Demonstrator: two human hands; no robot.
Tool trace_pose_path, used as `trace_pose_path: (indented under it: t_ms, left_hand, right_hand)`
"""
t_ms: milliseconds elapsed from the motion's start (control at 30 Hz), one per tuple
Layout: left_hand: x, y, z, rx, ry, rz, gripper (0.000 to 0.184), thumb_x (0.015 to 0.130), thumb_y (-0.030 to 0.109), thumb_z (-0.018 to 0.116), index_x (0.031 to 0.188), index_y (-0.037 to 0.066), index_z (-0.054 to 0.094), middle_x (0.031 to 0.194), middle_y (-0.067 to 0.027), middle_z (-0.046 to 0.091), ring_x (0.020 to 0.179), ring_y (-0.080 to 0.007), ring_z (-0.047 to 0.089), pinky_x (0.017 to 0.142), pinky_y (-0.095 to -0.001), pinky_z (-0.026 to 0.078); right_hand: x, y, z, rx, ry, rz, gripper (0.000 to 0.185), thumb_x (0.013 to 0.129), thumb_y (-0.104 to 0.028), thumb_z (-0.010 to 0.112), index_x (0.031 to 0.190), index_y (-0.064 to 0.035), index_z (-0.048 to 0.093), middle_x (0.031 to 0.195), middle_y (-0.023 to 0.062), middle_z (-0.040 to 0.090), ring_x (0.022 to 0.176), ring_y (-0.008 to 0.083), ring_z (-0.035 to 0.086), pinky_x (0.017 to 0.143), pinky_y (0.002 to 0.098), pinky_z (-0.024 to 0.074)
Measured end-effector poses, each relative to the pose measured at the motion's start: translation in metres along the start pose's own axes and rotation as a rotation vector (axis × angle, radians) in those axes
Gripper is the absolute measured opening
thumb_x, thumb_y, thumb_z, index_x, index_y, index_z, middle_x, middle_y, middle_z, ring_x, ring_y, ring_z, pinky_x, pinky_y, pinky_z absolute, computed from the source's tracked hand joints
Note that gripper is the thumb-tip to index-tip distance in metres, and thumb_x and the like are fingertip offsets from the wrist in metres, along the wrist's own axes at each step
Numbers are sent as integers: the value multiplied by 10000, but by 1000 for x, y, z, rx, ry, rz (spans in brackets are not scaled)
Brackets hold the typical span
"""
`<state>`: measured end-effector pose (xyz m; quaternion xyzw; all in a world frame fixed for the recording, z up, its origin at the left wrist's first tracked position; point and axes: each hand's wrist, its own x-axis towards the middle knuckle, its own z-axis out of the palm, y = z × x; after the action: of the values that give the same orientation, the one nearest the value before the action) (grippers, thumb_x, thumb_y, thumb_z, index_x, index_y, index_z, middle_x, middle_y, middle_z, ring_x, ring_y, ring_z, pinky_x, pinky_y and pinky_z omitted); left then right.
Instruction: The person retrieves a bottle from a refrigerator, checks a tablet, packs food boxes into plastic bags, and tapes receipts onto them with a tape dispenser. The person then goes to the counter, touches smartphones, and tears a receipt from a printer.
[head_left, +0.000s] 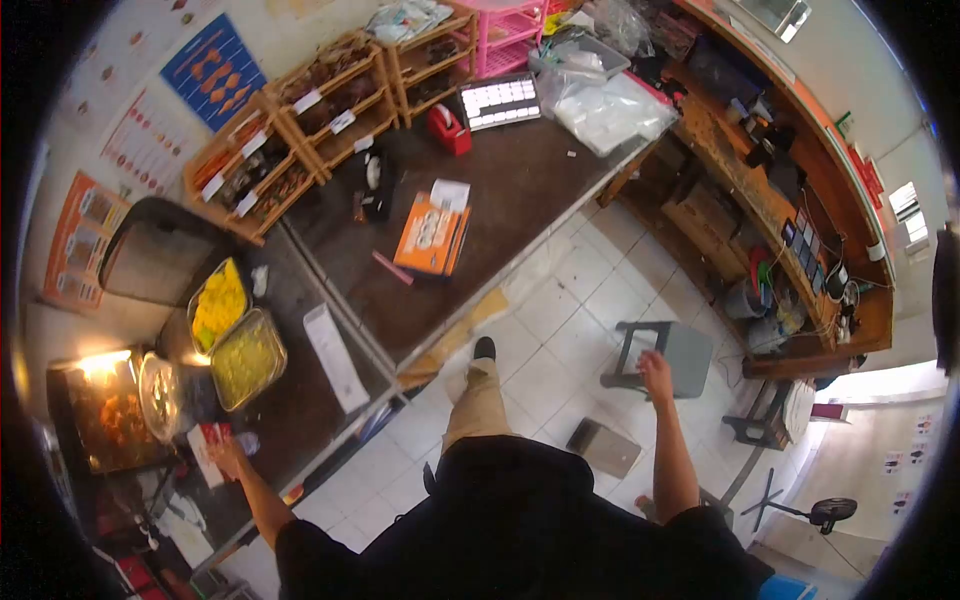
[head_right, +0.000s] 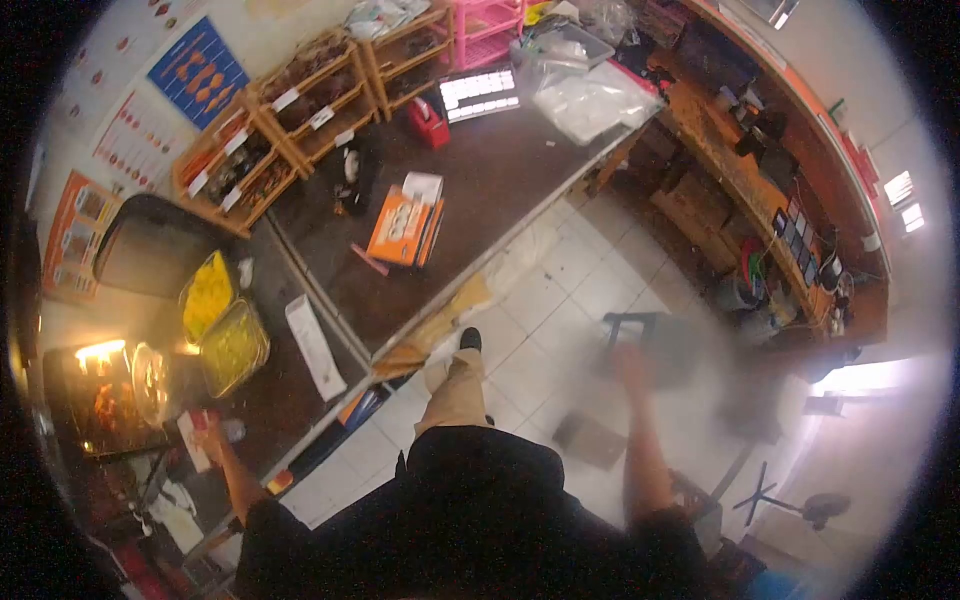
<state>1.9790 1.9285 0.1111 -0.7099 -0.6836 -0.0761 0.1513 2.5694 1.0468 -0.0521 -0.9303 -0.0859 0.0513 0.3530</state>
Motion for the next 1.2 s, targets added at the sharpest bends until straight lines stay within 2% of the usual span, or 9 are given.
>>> trace_pose_path:
  t_ms: [100, 300, 467, 600, 800, 900, 967, 1033, 1200]
  left_hand:
    - [-23, 88, 11, -224, 198, -15, 656, 916, 227, 655, 1447, -52, 388, 1415, -286, 483, 1332, -428, 454, 1092, -506, 403]
    - [-123, 389, -52, -905, -39, 205, 566, 941, 98, 618, 1439, -74, 410, 1470, -263, 448, 1376, -364, 430, 1164, -436, 313]
    - [-212, 575, -153, -1170, -118, 217, 595, 922, 40, 589, 1473, -40, 381, 1512, -236, 385, 1417, -380, 376, 1172, -460, 313]
    - [-310, 586, -154, -970, -84, 67, 630, 908, 3, 564, 1502, -9, 351, 1535, -221, 358, 1419, -373, 374, 1145, -459, 349]
    - [-586, 500, -177, -521, -211, -555, 688, 894, 45, 593, 1518, -15, 309, 1510, -244, 372, 1290, -411, 492, 1034, -458, 466]
    - [-691, 525, -230, -439, -159, -948, 711, 856, 25, 609, 1502, -43, 321, 1489, -278, 375, 1278, -401, 501, 1003, -437, 489]
    - [-771, 529, -215, -7, -137, -838, 714, 811, 25, 656, 1460, -70, 373, 1433, -288, 440, 1278, -391, 503, 960, -442, 515]
    - [-772, 558, -214, -152, -288, -1023, 711, 807, 28, 662, 1455, -63, 383, 1425, -288, 447, 1272, -392, 505, 955, -444, 518]
    - [-721, 604, -208, -625, -472, -1278, 704, 795, 34, 676, 1441, -46, 408, 1405, -287, 463, 1256, -395, 512, 944, -448, 523]
  right_hand:
    - [101, -154, -30, 401, -20, 153, 296, 1005, -216, 567, 1225, -26, 629, 1101, 58, 687, 954, 180, 654, 803, 329, 524]
    - [230, -252, 26, 140, -479, 143, 388, 957, -222, 627, 1271, 6, 617, 1180, 167, 683, 1019, 273, 685, 869, 364, 539]
    - [417, -371, 101, -66, -294, -551, 485, 897, -247, 665, 1311, -19, 554, 1311, 240, 540, 1231, 443, 518, 977, 503, 474]
    - [559, -468, 159, -270, -93, -928, 490, 897, -265, 650, 1326, -50, 550, 1462, 207, 447, 1387, 387, 393, 1133, 553, 343]
    - [676, -510, 230, -506, -127, -1171, 577, 985, -418, 509, 1495, -153, 458, 1625, 115, 270, 1506, 307, 222, 1195, 644, 131]
    - [687, -512, 238, -490, -214, -1219, 564, 990, -415, 515, 1492, -161, 463, 1635, 88, 252, 1508, 282, 222, 1198, 640, 132]
    - [689, -515, 238, -498, -281, -1204, 573, 981, -426, 530, 1485, -161, 468, 1630, 107, 255, 1511, 283, 216, 1197, 648, 126]
    - [693, -514, 239, -395, -264, -1185, 584, 975, -436, 536, 1489, -167, 463, 1636, 113, 236, 1522, 278, 182, 1203, 647, 97]
    - [668, -455, 212, 152, -457, -769, 418, 891, -281, 653, 1250, -73, 599, 1372, 166, 541, 1145, 403, 591, 966, 477, 490]
